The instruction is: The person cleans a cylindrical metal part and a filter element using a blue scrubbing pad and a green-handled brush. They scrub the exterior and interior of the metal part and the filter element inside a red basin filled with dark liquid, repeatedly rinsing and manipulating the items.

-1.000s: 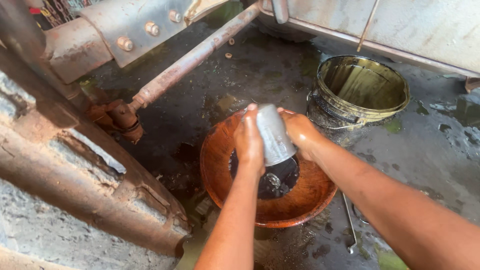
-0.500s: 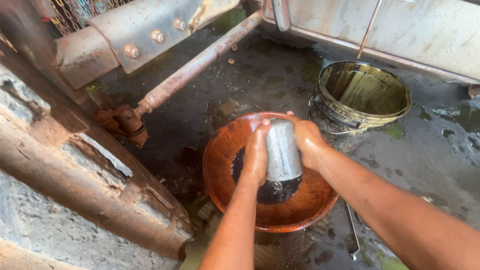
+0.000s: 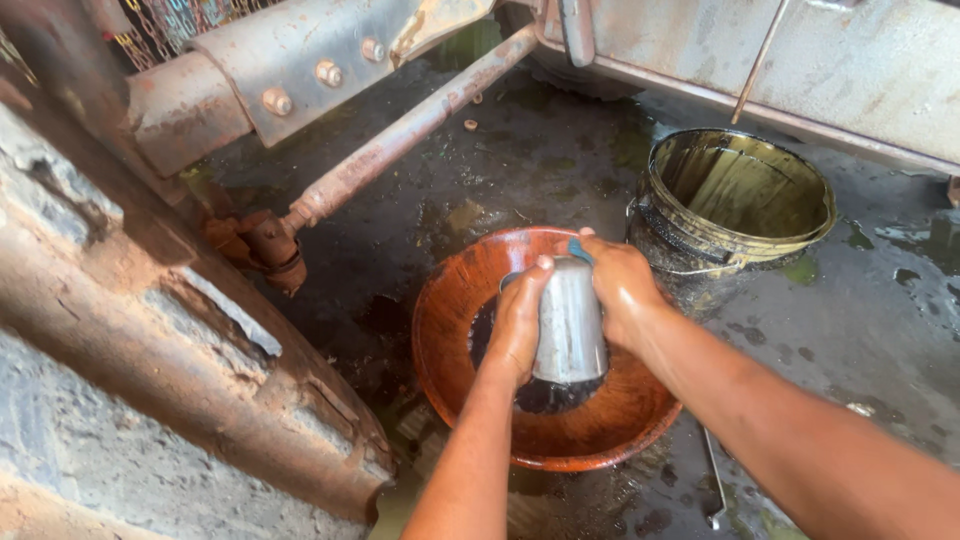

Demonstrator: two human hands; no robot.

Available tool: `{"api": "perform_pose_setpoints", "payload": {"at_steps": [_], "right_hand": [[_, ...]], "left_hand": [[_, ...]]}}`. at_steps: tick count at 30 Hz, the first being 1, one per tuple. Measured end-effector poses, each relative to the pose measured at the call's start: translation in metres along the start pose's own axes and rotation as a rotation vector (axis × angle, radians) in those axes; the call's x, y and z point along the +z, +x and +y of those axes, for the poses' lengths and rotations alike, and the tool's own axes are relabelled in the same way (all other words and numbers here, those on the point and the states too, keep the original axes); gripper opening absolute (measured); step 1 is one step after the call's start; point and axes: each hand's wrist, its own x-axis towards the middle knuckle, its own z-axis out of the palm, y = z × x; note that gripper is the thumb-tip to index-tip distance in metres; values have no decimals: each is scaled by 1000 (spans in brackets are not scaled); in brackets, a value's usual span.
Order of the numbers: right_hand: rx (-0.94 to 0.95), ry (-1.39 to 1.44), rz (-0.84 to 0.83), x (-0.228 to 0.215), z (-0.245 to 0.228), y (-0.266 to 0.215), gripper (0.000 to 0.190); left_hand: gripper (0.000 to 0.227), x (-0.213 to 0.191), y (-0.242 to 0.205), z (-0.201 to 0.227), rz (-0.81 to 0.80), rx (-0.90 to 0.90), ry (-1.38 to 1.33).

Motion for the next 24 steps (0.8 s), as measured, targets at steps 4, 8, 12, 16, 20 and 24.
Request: {"api": "perform_pose_setpoints", "payload": {"at_steps": [4, 8, 12, 16, 20, 24], "right_hand": [[53, -250, 38, -24, 47, 49, 19], [396, -539, -71, -49, 127, 76, 28], [115, -803, -297, -65, 205, 97, 45], [-648, -1090, -356, -61, 250, 110, 43], [-315, -1491, -320, -39, 278, 86, 43], [-223, -1704, -386, -19, 292, 75, 42]], "left_hand": [[97, 8, 0, -2, 63, -182, -491], [94, 4, 9, 10, 283, -181, -689], [94, -9, 13, 7, 262, -143, -737], [93, -21, 16, -12, 247, -124, -695], [92, -30, 23, -22, 312, -186, -741], [91, -38, 30, -27, 342, -202, -740]]}}
